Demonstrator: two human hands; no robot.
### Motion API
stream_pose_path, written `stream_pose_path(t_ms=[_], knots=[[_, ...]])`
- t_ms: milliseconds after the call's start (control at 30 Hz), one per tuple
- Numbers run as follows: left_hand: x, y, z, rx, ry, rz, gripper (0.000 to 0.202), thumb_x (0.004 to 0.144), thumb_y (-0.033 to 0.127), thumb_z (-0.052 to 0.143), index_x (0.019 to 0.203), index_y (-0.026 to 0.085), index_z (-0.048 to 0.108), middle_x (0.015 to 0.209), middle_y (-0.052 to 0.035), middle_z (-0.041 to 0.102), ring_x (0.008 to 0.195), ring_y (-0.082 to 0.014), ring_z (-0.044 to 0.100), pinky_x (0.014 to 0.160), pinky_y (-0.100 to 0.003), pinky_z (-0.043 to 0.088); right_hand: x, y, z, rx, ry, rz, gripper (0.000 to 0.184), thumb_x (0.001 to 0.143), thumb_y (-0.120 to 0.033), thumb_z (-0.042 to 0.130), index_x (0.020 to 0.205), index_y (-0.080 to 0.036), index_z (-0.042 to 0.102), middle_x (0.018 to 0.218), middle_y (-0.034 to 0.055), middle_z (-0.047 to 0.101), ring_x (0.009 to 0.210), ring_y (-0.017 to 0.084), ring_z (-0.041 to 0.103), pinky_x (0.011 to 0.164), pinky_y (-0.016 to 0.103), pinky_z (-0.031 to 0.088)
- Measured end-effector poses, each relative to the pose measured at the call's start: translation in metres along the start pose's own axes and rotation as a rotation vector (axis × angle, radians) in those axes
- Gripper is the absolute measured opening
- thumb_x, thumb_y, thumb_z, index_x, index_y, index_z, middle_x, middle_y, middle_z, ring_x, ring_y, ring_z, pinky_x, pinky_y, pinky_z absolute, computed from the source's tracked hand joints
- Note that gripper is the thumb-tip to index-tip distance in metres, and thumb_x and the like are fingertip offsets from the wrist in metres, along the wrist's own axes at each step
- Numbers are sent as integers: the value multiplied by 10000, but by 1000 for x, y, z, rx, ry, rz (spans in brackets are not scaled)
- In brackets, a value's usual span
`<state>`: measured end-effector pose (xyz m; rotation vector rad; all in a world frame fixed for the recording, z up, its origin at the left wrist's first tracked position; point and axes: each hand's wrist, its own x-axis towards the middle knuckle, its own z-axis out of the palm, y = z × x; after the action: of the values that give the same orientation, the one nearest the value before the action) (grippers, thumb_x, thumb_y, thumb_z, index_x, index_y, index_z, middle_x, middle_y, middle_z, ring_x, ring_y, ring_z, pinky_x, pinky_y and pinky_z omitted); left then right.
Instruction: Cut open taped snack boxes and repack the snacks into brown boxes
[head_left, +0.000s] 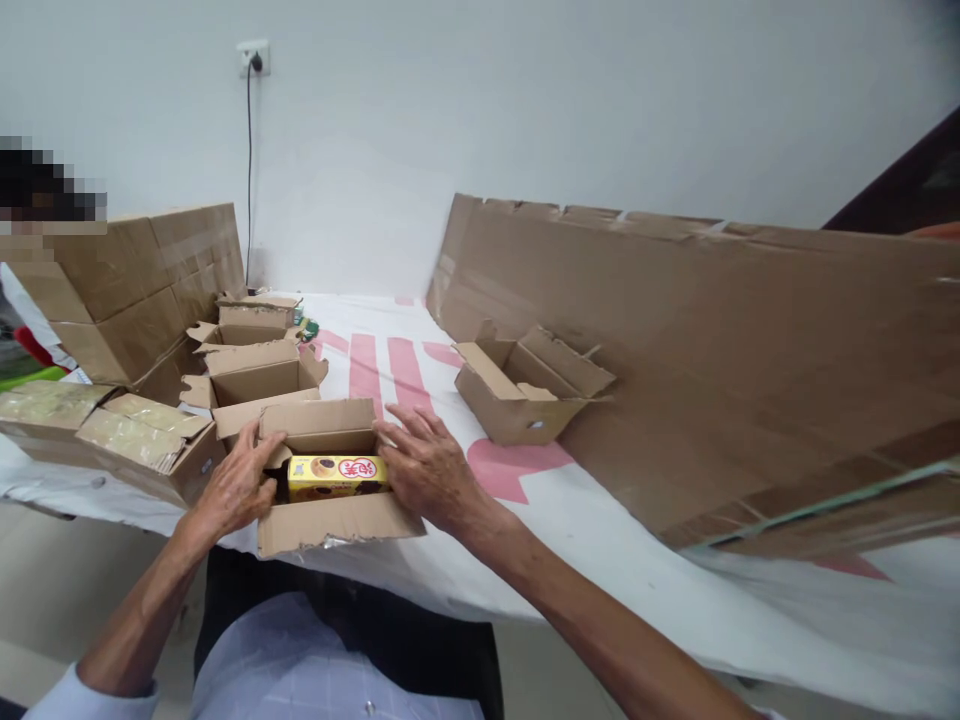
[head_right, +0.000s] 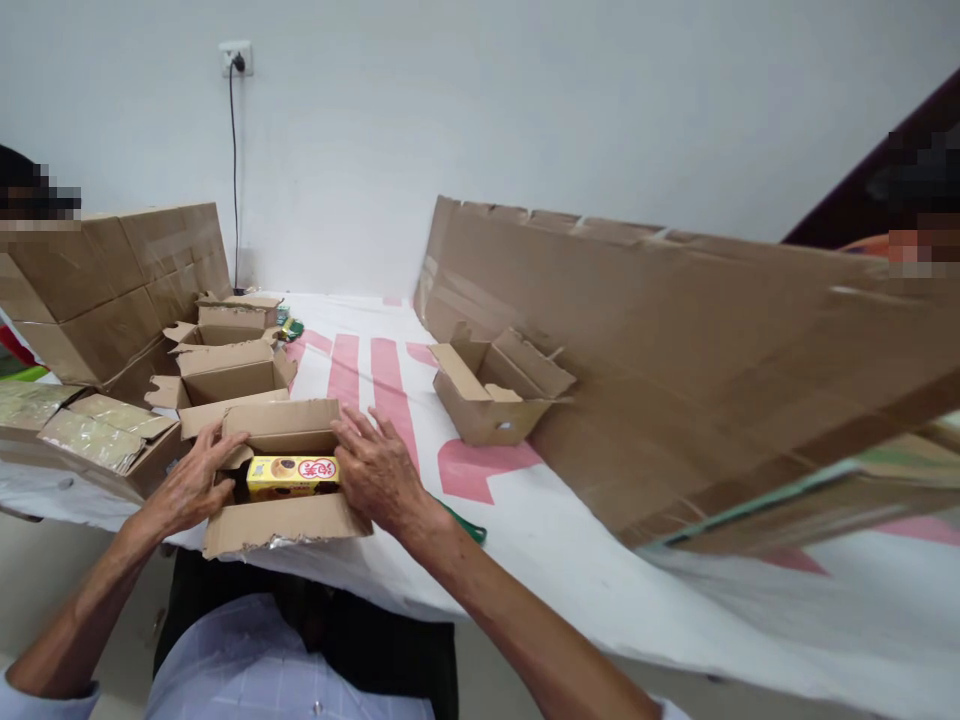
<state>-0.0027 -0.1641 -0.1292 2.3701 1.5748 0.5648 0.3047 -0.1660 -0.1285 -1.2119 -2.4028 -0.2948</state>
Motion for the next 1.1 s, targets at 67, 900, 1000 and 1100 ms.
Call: stream_pose_path(t_ms=[67,900,1000,1100], knots=[[0,0,1,10,21,20,671,804,90,546,1463,212,583,1705,-153,299,1519,-380,428,1243,-538,407,3,2,-5,-55,-4,62,354,901,-48,542,1084,-174,817,1346,163,716,1454,398,460,1238,646,258],[6,-17,-14,-154,-94,69,960,803,268,731,1661,210,305,1714,-161,351,1568,-378,351,1287,-560,310,39,25,-26,815,-393,211,329,877,-438,695,1097,-204,768,1077,58,786,920,235,707,786,329,552],[8,-10,-17,-232,-66,68,1036,747,325,827,1646,199,328,1668,-186,423,1539,-397,393,1267,-580,336,40,29,-31,1033,-364,228,389,877,-451,708,1167,-196,753,1119,56,786,965,241,726,812,346,574],[10,0,-21,-306,-43,93,1067,728,343,857,1646,201,332,1651,-186,439,1521,-392,420,1264,-559,352,40,29,-31,1155,-315,269,455,848,-473,742,1202,-187,741,1146,69,781,993,249,735,834,365,591]])
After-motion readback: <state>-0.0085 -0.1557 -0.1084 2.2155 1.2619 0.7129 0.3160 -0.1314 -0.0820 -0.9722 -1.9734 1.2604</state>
